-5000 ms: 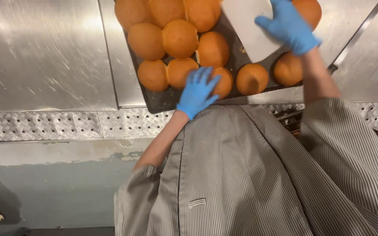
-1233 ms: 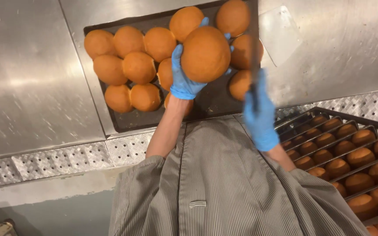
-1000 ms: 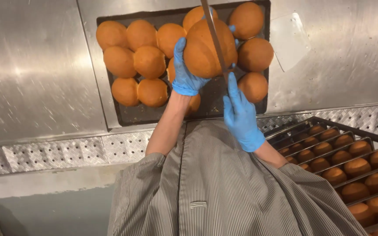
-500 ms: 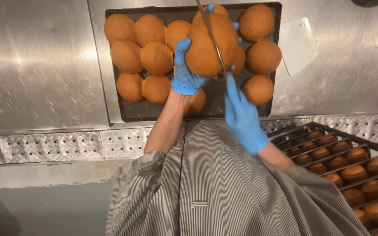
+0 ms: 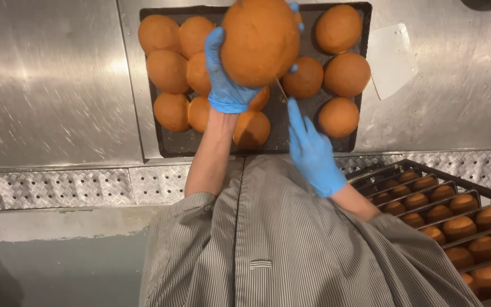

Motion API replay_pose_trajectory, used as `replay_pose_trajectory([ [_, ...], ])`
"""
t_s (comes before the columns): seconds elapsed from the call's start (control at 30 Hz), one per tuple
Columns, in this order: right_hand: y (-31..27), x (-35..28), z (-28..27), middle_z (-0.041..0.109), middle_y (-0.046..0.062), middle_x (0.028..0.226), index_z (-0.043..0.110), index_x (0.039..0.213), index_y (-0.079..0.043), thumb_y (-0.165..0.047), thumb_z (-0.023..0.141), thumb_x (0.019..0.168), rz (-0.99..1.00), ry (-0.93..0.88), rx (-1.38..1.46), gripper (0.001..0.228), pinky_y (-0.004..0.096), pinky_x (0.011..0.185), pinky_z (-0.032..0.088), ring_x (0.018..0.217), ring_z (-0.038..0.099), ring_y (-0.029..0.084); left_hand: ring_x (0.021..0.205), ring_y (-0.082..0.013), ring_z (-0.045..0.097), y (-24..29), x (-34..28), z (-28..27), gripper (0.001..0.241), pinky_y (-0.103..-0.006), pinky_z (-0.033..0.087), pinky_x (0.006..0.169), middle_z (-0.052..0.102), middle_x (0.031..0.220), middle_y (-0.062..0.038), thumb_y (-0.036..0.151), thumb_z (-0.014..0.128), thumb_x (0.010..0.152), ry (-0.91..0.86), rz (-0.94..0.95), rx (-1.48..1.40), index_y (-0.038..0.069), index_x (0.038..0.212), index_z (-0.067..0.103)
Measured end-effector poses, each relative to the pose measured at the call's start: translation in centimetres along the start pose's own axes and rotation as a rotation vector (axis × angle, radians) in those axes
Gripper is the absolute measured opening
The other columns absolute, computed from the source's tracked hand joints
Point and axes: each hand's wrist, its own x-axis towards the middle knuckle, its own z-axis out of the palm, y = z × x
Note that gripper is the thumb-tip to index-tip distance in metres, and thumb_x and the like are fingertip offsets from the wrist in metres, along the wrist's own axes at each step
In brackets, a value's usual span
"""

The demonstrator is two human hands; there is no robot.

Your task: Using a bread knife to score cross-shaped patterns into the tops of baked buns on a tray.

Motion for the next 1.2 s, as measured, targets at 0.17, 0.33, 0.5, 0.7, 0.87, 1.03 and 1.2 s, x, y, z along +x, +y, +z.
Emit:
replay_pose_trajectory([
  [0.17, 7.8, -7.9, 1.1, 0.061, 0.012, 0.088, 0.04, 0.155, -0.003, -0.004, 0.056, 0.099, -0.011, -0.201, 0.031, 0.058, 0.033, 0.042, 0.039, 0.045, 0.045, 0.019, 0.117, -0.0146, 0.065, 4.3, 0.3, 0.8, 0.042, -0.0415, 0.053, 0.109, 0.071, 0.126, 0.001, 0.048, 0.066, 0.097, -0.007, 0.204, 0.094, 0.019, 0.128, 0.068],
  [0.33, 11.8, -12.4, 0.8, 0.061, 0.015, 0.091, 0.045, 0.154, 0.0, 0.012, 0.061, 0.092, 0.107, -0.068, 0.001, 0.065, 0.043, 0.056, 0.045, 0.062, 0.055, 0.029, 0.13, -0.0302, 0.059, 5.9, -0.7, -3.9, 0.058, -0.0494, 0.055, 0.107, 0.057, 0.146, -0.014, 0.055, 0.053, 0.108, 0.056, 0.516, 0.499, 0.012, 0.148, 0.053],
  [0.5, 3.0, -2.9, -1.8, 0.064, 0.018, 0.124, 0.036, 0.157, 0.0, 0.006, 0.053, 0.099, 0.199, 0.04, 0.37, 0.061, 0.031, 0.065, 0.047, 0.071, 0.059, 0.019, 0.147, -0.0353, 0.049, 1.6, -1.1, -1.2, 0.069, -0.0819, 0.041, 0.112, 0.048, 0.16, -0.009, 0.065, 0.054, 0.1, -0.054, 0.161, 0.102, 0.026, 0.156, 0.044],
  [0.7, -1.6, 2.6, -1.0, 0.071, 0.015, 0.097, 0.041, 0.154, 0.0, 0.006, 0.058, 0.098, 0.018, 0.07, 0.394, 0.059, 0.032, 0.061, 0.046, 0.062, 0.053, 0.019, 0.144, -0.0232, 0.055, -1.3, -0.5, 0.3, 0.056, -0.0542, 0.046, 0.123, 0.054, 0.159, -0.004, 0.048, 0.051, 0.113, -0.144, 0.244, 0.105, 0.022, 0.161, 0.044],
  [0.87, -2.2, 3.1, -0.3, 0.06, 0.012, 0.084, 0.037, 0.158, -0.007, 0.004, 0.058, 0.101, 0.029, 0.031, 0.283, 0.062, 0.039, 0.058, 0.045, 0.06, 0.051, 0.023, 0.138, -0.0216, 0.059, -1.3, -0.9, -0.1, 0.06, -0.0482, 0.05, 0.123, 0.059, 0.15, -0.004, 0.05, 0.065, 0.105, -0.095, 0.177, 0.034, 0.019, 0.153, 0.05],
  [1.03, -0.9, -1.0, 0.9, 0.057, 0.009, 0.079, 0.034, 0.157, -0.002, 0.006, 0.06, 0.097, 0.038, -0.063, 0.246, 0.066, 0.03, 0.045, 0.04, 0.051, 0.044, 0.016, 0.125, -0.027, 0.062, -1.1, -0.5, -0.6, 0.055, -0.0645, 0.049, 0.111, 0.066, 0.135, -0.007, 0.052, 0.067, 0.099, 0.017, 0.24, 0.001, 0.013, 0.137, 0.06],
  [1.2, -2.6, 3.3, -0.8, 0.066, 0.016, 0.096, 0.034, 0.158, -0.004, 0.006, 0.055, 0.1, 0.036, 0.006, 0.346, 0.062, 0.036, 0.065, 0.05, 0.072, 0.06, 0.025, 0.131, -0.0325, 0.061, -3.2, -1.2, 1.3, 0.058, -0.0664, 0.053, 0.107, 0.06, 0.145, -0.01, 0.047, 0.061, 0.102, 0.036, 0.183, -0.034, 0.017, 0.151, 0.05],
])
